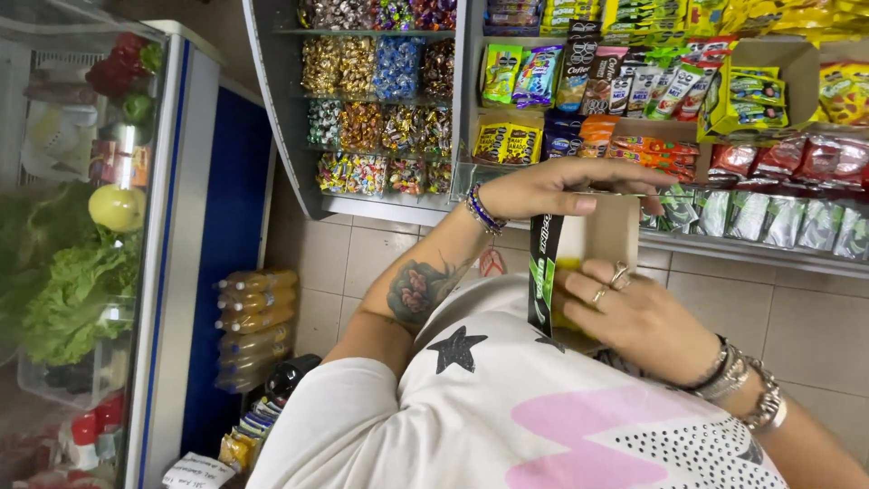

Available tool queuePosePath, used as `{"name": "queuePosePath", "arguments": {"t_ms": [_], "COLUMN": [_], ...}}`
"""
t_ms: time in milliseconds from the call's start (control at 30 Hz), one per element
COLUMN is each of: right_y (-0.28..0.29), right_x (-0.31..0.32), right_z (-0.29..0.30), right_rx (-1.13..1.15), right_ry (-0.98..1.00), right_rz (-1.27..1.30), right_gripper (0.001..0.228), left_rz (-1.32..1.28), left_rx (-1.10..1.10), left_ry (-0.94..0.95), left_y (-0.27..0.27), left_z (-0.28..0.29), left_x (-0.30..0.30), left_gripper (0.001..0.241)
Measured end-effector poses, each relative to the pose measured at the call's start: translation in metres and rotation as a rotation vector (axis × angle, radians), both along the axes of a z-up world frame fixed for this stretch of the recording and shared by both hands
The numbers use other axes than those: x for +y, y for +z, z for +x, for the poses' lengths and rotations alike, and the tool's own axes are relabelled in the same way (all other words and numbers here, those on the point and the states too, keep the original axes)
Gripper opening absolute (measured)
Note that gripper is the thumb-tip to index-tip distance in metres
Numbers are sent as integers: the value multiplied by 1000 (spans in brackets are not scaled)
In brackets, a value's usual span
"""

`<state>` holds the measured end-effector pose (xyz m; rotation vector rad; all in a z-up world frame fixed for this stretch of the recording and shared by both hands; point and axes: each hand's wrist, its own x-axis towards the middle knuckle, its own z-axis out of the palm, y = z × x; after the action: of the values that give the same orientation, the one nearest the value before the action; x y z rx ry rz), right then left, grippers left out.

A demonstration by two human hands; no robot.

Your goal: Cleaning and organizing small product boxes on retail display shelves using a cloth.

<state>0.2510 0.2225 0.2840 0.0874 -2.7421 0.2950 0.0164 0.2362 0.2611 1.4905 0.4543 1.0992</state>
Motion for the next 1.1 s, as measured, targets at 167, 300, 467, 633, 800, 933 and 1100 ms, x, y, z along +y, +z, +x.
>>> {"name": "queuePosePath", "arguments": {"t_ms": [167, 300, 467, 633, 800, 933, 1100], "right_y": [-16, -30, 35, -6, -56, -46, -50], "right_x": [14, -5, -14, 4, 5, 9, 11], "right_z": [-6, 16, 2, 68, 125, 94, 50], "right_rx": [48, -155, -468, -195, 606, 728, 360], "right_ry": [-362, -430, -284, -157, -930, -1069, -782], "right_rz": [559, 468, -59, -673, -845, -842, -487], "right_gripper": [20, 18, 13, 47, 40, 44, 46], "left_rz": [49, 61, 19, 117, -212, -593, -568], "left_rx": [146, 232, 179, 154, 102, -296, -378], "left_ry": [-72, -113, -131, -114, 108, 394, 372], "left_y": [34, 33, 22, -3, -30, -114, -121], "left_z": [9, 19, 14, 5, -3, 17, 56], "left_x": [3, 0, 4, 15, 13, 14, 7], "left_gripper": [64, 71, 74, 79, 12, 27, 13]}}
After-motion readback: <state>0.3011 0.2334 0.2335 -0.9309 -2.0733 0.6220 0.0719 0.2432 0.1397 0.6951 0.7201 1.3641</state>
